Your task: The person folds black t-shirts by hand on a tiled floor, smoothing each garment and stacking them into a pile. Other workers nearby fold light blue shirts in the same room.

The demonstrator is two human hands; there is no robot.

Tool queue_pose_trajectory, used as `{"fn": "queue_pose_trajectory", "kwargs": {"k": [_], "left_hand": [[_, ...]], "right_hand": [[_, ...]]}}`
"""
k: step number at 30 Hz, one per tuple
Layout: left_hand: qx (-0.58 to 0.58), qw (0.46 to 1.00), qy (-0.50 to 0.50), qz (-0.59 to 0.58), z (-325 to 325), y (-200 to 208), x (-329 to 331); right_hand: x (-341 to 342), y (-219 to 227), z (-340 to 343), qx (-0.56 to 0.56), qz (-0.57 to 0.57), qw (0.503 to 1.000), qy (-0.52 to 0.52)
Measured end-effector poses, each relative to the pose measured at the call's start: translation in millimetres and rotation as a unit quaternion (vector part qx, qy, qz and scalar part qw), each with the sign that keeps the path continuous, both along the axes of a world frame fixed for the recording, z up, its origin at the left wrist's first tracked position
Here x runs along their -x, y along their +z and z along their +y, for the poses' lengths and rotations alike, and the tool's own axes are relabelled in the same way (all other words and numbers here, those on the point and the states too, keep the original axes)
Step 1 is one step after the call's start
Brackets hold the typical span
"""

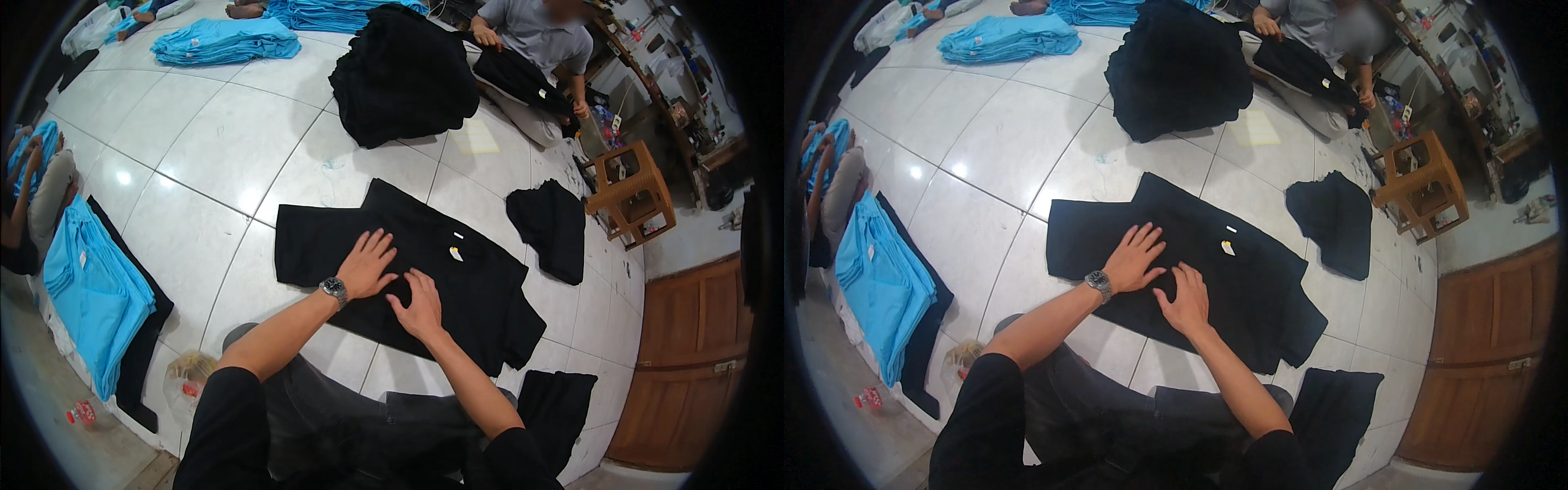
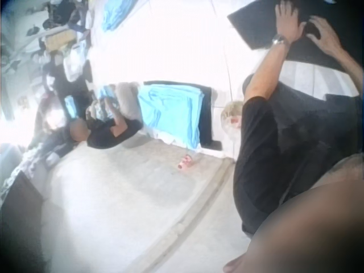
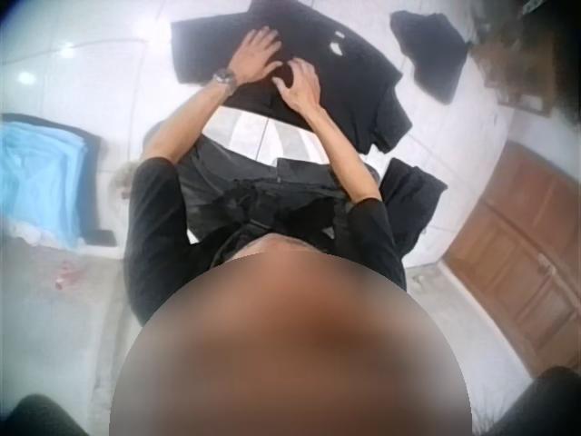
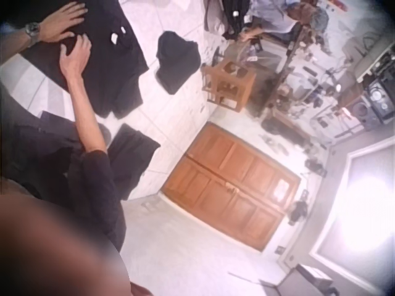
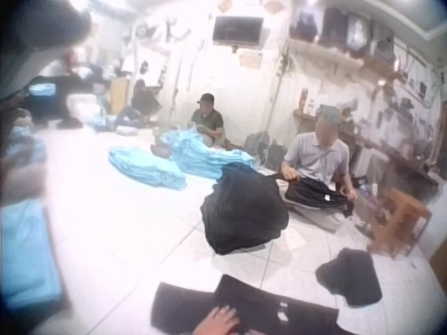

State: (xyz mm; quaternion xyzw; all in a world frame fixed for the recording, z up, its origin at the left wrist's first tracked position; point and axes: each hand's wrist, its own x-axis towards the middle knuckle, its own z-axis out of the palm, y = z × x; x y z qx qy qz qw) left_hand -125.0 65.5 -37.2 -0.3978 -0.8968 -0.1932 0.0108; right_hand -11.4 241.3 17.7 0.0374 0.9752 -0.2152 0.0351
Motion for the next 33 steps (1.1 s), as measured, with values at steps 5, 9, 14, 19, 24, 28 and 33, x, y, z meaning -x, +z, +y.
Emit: {"fn": "queue_pose_trajectory", "kwargs": {"k": [5, 9, 14, 19, 24, 28, 33], "left_hand": [[-0.006, 0.998, 0.063, -0.011, -15.4, 3.9, 14.7], [0.047, 0.996, 0.072, 0.014, -8.6, 9.2, 12.0], [0.02, 1.0, -0.006, -0.003, 2.3, 5.3, 5.1], [0.019, 1.0, 0.012, -0.014, 3.6, -4.6, -1.4], [0.048, 0.998, 0.041, -0.001, 16.9, -5.2, -1.8], [0.044, 0.997, 0.064, -0.013, 29.5, -1.2, -2.8], [0.024, 0.997, 0.067, 0.028, 31.1, -0.8, -0.3]], "right_hand": [[-0.5, -9.8, 2.4, -0.14, -0.122, 0.982, 0.033], [2.5, -9.2, 3.6, -0.121, -0.088, 0.988, 0.046], [7.4, -13.3, 0.7, -0.12, -0.057, 0.988, 0.074], [-7.7, -21.6, -1.2, -0.159, -0.047, 0.982, 0.087], [-23.1, -19.2, -5.5, -0.168, -0.029, 0.977, 0.132], [-28.7, -10.6, -10.3, -0.161, -0.059, 0.974, 0.15], [-14.6, -3.6, -4.3, -0.14, -0.048, 0.983, 0.106]]}}
